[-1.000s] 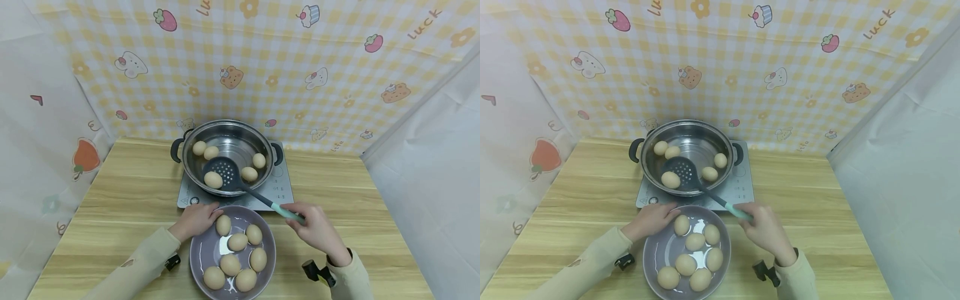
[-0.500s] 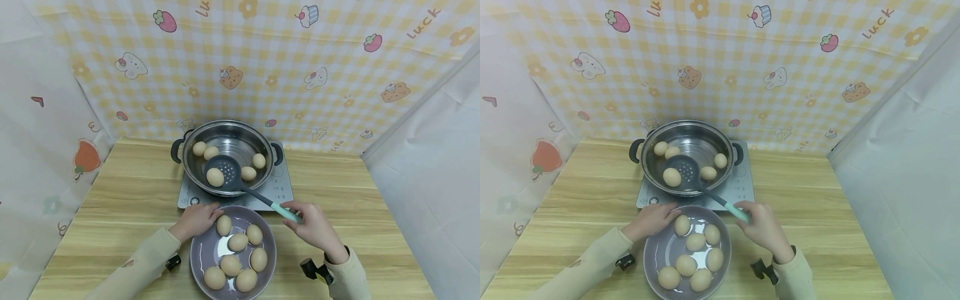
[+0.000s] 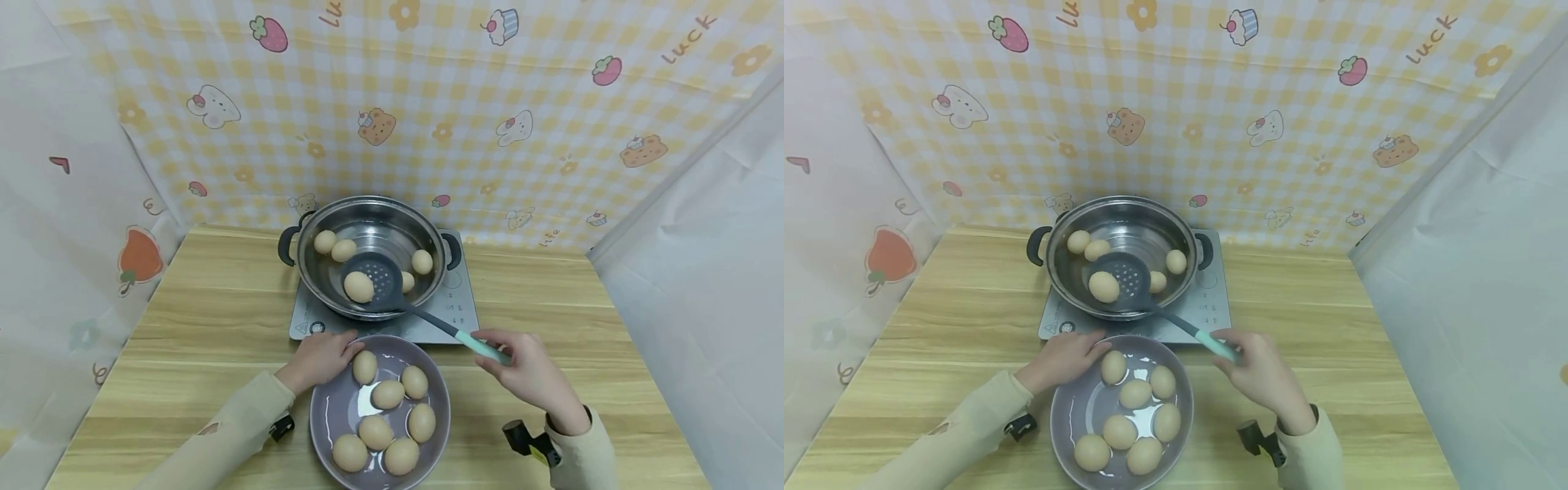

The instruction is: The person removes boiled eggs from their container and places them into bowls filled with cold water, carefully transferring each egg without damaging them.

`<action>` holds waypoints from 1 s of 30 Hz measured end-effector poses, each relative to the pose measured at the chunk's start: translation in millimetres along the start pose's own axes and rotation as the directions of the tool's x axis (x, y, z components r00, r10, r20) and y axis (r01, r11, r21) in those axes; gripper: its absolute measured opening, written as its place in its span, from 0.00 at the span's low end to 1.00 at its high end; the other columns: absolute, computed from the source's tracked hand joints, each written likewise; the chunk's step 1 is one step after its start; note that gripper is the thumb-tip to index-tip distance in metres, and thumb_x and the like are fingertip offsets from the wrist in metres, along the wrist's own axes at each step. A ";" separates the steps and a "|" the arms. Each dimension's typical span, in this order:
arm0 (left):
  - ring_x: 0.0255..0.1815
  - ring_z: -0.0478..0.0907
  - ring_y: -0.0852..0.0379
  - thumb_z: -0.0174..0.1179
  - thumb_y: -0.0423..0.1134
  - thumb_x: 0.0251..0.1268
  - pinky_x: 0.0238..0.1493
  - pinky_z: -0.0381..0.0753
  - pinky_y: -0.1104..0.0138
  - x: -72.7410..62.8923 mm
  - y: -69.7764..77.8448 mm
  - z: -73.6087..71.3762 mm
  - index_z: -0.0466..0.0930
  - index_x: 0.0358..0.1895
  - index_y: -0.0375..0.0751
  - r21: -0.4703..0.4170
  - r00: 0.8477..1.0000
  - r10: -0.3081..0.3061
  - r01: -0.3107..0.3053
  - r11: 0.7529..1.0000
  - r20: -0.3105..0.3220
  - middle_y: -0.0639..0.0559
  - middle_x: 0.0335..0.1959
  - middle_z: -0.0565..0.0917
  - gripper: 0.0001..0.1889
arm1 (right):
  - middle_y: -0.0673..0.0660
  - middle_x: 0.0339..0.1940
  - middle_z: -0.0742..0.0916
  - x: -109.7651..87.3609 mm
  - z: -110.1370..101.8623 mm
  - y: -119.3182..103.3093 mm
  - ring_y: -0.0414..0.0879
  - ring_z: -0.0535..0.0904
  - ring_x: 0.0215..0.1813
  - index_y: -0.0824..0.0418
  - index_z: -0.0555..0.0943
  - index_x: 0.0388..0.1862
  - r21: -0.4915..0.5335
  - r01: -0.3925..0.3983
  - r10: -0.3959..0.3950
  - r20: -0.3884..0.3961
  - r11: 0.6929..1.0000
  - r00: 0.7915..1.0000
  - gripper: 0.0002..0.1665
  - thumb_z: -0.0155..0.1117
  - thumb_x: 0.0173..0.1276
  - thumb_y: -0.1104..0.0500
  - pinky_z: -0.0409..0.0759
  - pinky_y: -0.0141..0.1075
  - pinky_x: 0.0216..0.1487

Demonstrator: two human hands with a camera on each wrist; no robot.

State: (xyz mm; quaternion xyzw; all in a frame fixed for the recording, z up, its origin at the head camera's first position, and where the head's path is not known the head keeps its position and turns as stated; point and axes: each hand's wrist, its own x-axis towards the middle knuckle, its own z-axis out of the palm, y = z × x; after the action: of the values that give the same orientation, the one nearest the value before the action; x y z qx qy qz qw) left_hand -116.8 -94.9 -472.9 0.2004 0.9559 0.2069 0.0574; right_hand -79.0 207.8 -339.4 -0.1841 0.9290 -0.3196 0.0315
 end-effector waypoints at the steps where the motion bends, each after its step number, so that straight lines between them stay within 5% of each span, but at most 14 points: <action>1: 0.21 0.72 0.54 0.46 0.49 0.69 0.24 0.65 0.61 0.1 -0.1 0.1 0.66 0.25 0.51 0.002 1.000 0.002 -0.002 1.000 -0.003 0.57 0.13 0.65 0.13 | 0.52 0.27 0.83 -1.6 -2.3 0.7 0.34 0.67 0.19 0.66 0.80 0.44 0.003 0.003 -0.003 -0.004 1.000 1.000 0.17 0.66 0.54 0.68 0.67 0.30 0.19; 14: 0.18 0.69 0.56 0.47 0.49 0.68 0.21 0.63 0.63 0.8 -1.3 0.9 0.66 0.25 0.51 0.005 1.000 0.011 -0.011 1.000 -0.014 0.56 0.12 0.64 0.13 | 0.46 0.22 0.80 -33.6 -39.5 10.3 0.31 0.62 0.13 0.63 0.80 0.44 0.035 0.054 -0.052 -0.031 0.998 0.998 0.17 0.67 0.53 0.69 0.64 0.29 0.14; 22: 0.19 0.71 0.53 0.47 0.49 0.68 0.20 0.64 0.62 0.7 -0.7 0.9 0.65 0.24 0.50 0.015 0.999 0.027 -0.027 1.000 -0.033 0.56 0.13 0.65 0.14 | 0.45 0.25 0.82 -53.7 -48.7 20.4 0.30 0.64 0.16 0.64 0.81 0.41 0.041 0.203 -0.201 -0.055 0.978 0.978 0.21 0.69 0.45 0.75 0.64 0.25 0.17; 30: 0.18 0.71 0.56 0.49 0.43 0.66 0.21 0.67 0.62 0.0 2.7 -1.0 0.75 0.32 0.49 0.015 1.000 -0.015 0.016 1.000 -0.021 0.56 0.14 0.71 0.07 | 0.43 0.27 0.81 -59.1 -47.2 22.2 0.30 0.67 0.20 0.59 0.80 0.44 0.094 0.289 -0.293 0.033 0.953 0.955 0.24 0.68 0.47 0.74 0.67 0.24 0.22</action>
State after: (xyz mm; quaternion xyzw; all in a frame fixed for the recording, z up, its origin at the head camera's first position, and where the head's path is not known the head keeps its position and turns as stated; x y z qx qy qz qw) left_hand -116.0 -93.0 -470.8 0.1913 0.9595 0.2011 0.0472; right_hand -39.5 272.8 -318.8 -0.3248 0.8756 -0.3572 0.0139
